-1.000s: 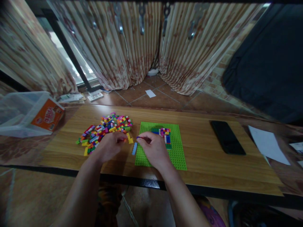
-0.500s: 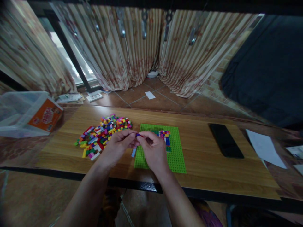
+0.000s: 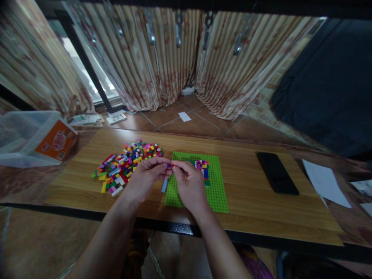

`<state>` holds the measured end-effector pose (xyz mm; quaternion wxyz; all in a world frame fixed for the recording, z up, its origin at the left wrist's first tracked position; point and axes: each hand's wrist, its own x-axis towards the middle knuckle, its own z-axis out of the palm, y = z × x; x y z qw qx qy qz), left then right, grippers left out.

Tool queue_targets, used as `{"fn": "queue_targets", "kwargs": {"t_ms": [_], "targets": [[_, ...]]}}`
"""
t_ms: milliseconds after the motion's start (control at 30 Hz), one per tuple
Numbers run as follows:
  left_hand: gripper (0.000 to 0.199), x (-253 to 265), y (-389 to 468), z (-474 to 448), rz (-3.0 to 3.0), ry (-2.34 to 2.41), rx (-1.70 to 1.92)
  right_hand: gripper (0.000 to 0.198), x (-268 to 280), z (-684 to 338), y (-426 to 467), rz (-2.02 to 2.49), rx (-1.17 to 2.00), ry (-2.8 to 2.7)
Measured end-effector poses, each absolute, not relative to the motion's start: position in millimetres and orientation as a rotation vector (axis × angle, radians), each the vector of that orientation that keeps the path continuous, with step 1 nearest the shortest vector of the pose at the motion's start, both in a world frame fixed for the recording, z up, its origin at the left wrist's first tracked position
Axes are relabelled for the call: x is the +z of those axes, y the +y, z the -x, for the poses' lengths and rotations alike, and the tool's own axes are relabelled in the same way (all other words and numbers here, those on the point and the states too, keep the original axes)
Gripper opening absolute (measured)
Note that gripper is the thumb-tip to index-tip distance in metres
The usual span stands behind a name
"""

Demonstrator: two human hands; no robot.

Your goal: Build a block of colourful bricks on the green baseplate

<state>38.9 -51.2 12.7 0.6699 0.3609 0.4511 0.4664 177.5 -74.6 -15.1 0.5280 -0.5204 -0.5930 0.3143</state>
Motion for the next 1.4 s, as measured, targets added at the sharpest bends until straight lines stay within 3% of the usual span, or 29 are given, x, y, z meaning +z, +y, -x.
{"fn": "queue_targets", "kwargs": {"t_ms": [567, 1400], "targets": [[0.011, 7.6, -50.7, -41.7, -0.936, 1.019, 1.051, 0.007, -16.6, -177.9, -73.4, 1.266, 0.875, -1.32], [0.012, 5.6, -50.2, -40.7, -0.997, 0.963, 1.097, 0.018, -11.7, -181.3, -71.1, 1.25, 1.069, -1.005]]}}
